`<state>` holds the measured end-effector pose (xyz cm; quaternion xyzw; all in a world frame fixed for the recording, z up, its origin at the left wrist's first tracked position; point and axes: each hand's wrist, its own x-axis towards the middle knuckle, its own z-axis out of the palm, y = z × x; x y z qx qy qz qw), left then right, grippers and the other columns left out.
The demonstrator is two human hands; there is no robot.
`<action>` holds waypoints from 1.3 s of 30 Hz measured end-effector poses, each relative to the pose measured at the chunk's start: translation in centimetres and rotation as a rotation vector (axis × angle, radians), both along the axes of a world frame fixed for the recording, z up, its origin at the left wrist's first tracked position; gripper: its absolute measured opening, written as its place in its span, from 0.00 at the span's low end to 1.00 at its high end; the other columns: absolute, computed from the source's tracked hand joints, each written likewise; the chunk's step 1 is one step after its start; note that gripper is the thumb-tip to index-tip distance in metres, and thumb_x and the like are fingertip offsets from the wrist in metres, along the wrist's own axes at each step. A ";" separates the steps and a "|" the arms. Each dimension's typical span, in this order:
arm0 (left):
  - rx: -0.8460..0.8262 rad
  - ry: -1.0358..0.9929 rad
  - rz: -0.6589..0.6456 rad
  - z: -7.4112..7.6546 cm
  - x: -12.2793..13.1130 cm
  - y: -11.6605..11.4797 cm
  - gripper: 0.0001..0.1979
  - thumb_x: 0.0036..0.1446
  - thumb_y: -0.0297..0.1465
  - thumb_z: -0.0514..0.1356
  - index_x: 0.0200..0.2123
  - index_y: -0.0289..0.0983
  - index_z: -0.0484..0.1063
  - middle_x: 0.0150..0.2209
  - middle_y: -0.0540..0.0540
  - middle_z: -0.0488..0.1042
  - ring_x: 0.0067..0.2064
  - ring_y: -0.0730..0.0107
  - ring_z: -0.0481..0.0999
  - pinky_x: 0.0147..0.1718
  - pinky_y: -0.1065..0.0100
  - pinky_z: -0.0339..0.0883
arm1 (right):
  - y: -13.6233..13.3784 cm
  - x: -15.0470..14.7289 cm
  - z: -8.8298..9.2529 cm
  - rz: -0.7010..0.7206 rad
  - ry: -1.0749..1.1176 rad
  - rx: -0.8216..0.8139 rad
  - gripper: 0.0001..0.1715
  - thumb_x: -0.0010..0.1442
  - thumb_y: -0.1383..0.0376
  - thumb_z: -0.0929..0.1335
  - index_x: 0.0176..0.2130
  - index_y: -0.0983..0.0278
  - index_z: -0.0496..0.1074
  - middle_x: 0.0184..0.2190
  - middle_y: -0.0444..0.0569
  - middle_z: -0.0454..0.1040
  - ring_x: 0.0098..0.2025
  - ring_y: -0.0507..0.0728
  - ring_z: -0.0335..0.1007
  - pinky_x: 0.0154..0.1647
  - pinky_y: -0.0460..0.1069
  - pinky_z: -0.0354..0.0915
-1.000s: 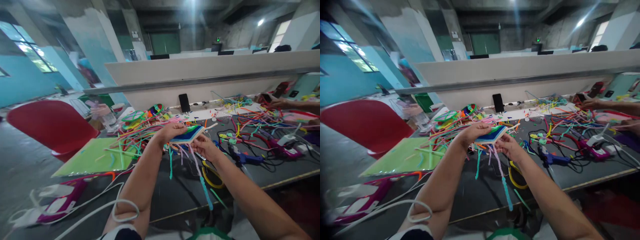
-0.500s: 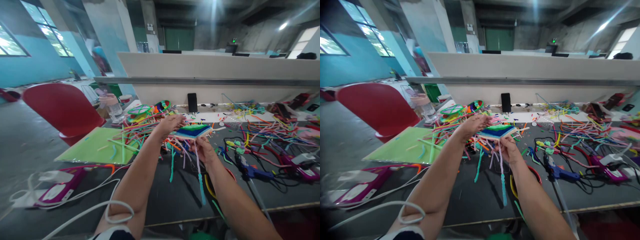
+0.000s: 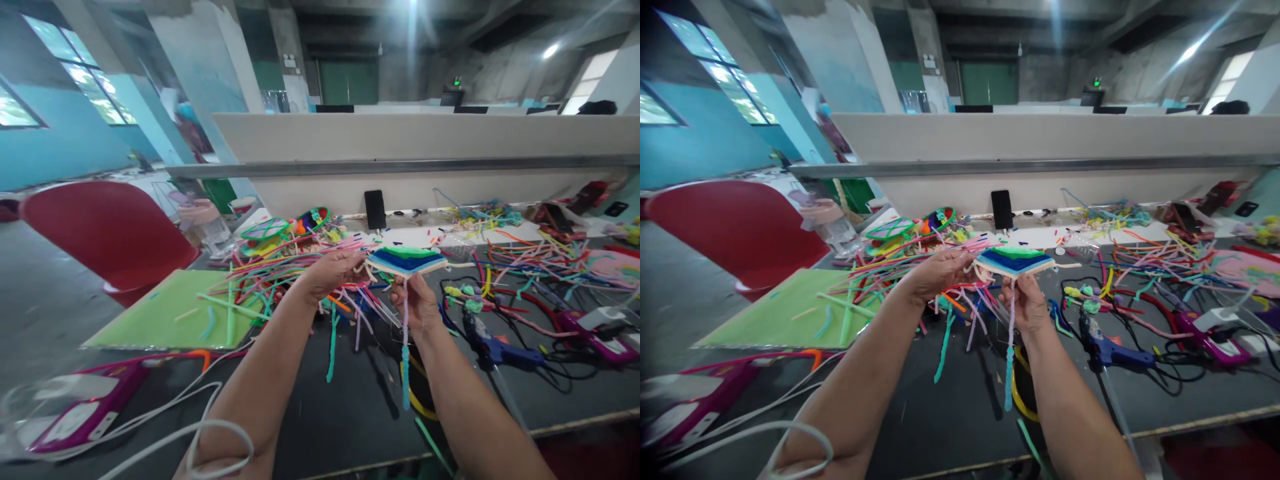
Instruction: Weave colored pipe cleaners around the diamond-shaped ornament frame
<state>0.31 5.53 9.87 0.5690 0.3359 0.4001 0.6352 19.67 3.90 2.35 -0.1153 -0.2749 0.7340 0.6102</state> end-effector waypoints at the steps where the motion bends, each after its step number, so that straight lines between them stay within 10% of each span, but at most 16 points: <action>1: 0.020 0.019 -0.008 0.1 -0.1 -0.1 0.15 0.51 0.43 0.64 0.31 0.35 0.76 0.33 0.46 0.77 0.35 0.69 0.75 0.42 0.64 0.69 | 0.0 0.0 0.0 0.005 -0.004 0.015 0.18 0.45 0.58 0.76 0.30 0.63 0.68 0.26 0.41 0.73 0.19 0.45 0.62 0.24 0.44 0.71; 18: 0.345 0.614 0.092 0.9 -0.8 -0.3 0.15 0.48 0.40 0.63 0.18 0.34 0.70 0.16 0.52 0.64 0.21 0.78 0.59 0.22 0.73 0.52 | 0.0 -0.3 -0.4 0.005 -0.100 0.116 0.19 0.44 0.55 0.76 0.30 0.63 0.69 0.25 0.42 0.74 0.17 0.46 0.61 0.23 0.45 0.69; 27: 0.300 0.349 0.052 1.7 -0.3 -1.2 0.15 0.46 0.37 0.66 0.38 0.37 0.76 0.34 0.47 0.76 0.38 0.67 0.73 0.38 0.70 0.65 | -0.4 -0.8 -0.5 0.057 -0.119 0.120 0.19 0.45 0.56 0.76 0.30 0.63 0.68 0.25 0.42 0.75 0.18 0.47 0.64 0.23 0.46 0.69; 33: 0.216 0.352 0.018 1.6 0.2 -1.4 0.15 0.51 0.41 0.62 0.27 0.33 0.73 0.23 0.50 0.71 0.24 0.75 0.67 0.26 0.72 0.61 | -0.2 -0.5 -0.2 0.201 -0.181 0.147 0.19 0.46 0.60 0.76 0.36 0.64 0.70 0.28 0.44 0.75 0.23 0.49 0.69 0.29 0.48 0.72; 39: 0.213 0.411 0.196 1.6 -1.3 -0.8 0.14 0.47 0.40 0.64 0.23 0.34 0.70 0.17 0.53 0.65 0.19 0.78 0.61 0.18 0.74 0.56 | 1.4 1.1 0.4 -0.258 -0.112 0.045 0.13 0.50 0.61 0.74 0.37 0.62 0.72 0.31 0.45 0.77 0.31 0.51 0.74 0.37 0.48 0.72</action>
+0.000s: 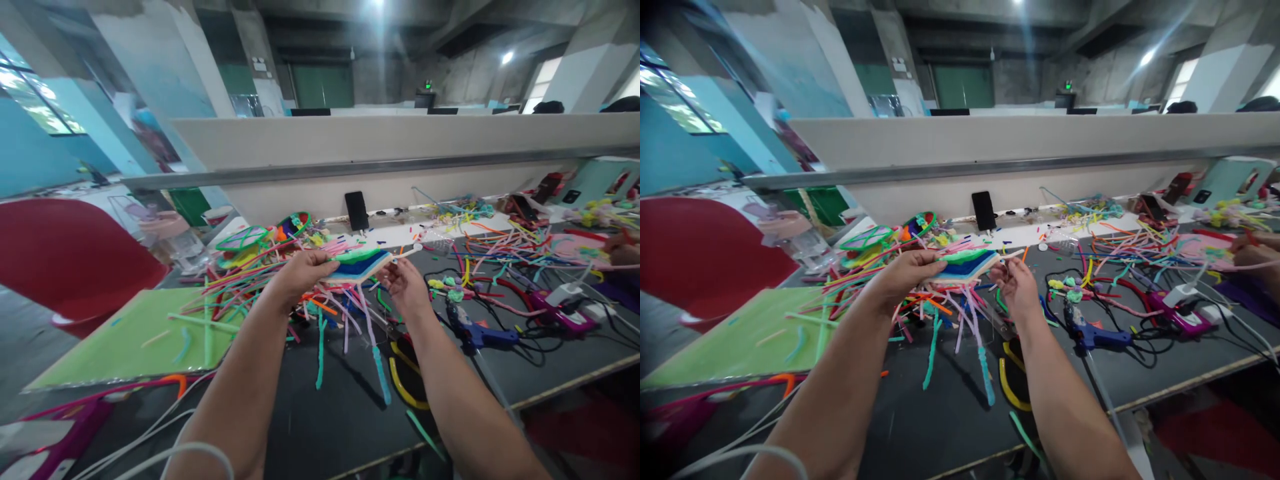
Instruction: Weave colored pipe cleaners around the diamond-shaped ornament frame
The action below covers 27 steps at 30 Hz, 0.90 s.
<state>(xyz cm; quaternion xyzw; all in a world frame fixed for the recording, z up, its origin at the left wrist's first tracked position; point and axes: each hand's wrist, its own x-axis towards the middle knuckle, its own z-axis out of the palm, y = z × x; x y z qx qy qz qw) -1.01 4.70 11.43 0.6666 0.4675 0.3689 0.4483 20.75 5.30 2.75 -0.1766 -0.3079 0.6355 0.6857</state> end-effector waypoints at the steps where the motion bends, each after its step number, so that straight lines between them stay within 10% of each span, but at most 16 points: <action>1: 0.008 0.017 0.002 0.0 0.0 0.1 0.14 0.47 0.40 0.64 0.23 0.35 0.70 0.17 0.53 0.64 0.19 0.77 0.61 0.18 0.74 0.57 | 0.0 0.1 0.1 -0.077 -0.005 0.035 0.13 0.51 0.60 0.73 0.36 0.62 0.73 0.31 0.45 0.77 0.32 0.51 0.74 0.37 0.47 0.72; 14: 0.023 0.216 -0.070 0.2 0.1 -0.3 0.12 0.47 0.38 0.64 0.21 0.35 0.70 0.19 0.52 0.66 0.21 0.74 0.66 0.21 0.72 0.60 | -0.7 -0.5 -0.1 -0.359 -0.289 0.114 0.08 0.50 0.62 0.73 0.29 0.64 0.74 0.22 0.41 0.72 0.25 0.49 0.64 0.30 0.46 0.61; 19: 0.156 0.151 -0.074 0.9 1.3 -1.9 0.16 0.44 0.35 0.66 0.39 0.38 0.76 0.35 0.46 0.76 0.37 0.65 0.74 0.34 0.69 0.65 | -2.0 -1.8 0.0 -0.274 -0.428 0.166 0.11 0.52 0.60 0.72 0.25 0.64 0.73 0.21 0.42 0.72 0.25 0.49 0.64 0.29 0.46 0.60; 27: 0.232 0.218 -0.139 -0.6 3.8 -1.9 0.08 0.50 0.34 0.61 0.31 0.35 0.75 0.27 0.48 0.73 0.29 0.70 0.69 0.30 0.70 0.62 | -2.5 -2.2 0.0 -0.205 -0.592 0.233 0.17 0.57 0.56 0.69 0.23 0.63 0.72 0.21 0.42 0.69 0.26 0.51 0.63 0.31 0.46 0.60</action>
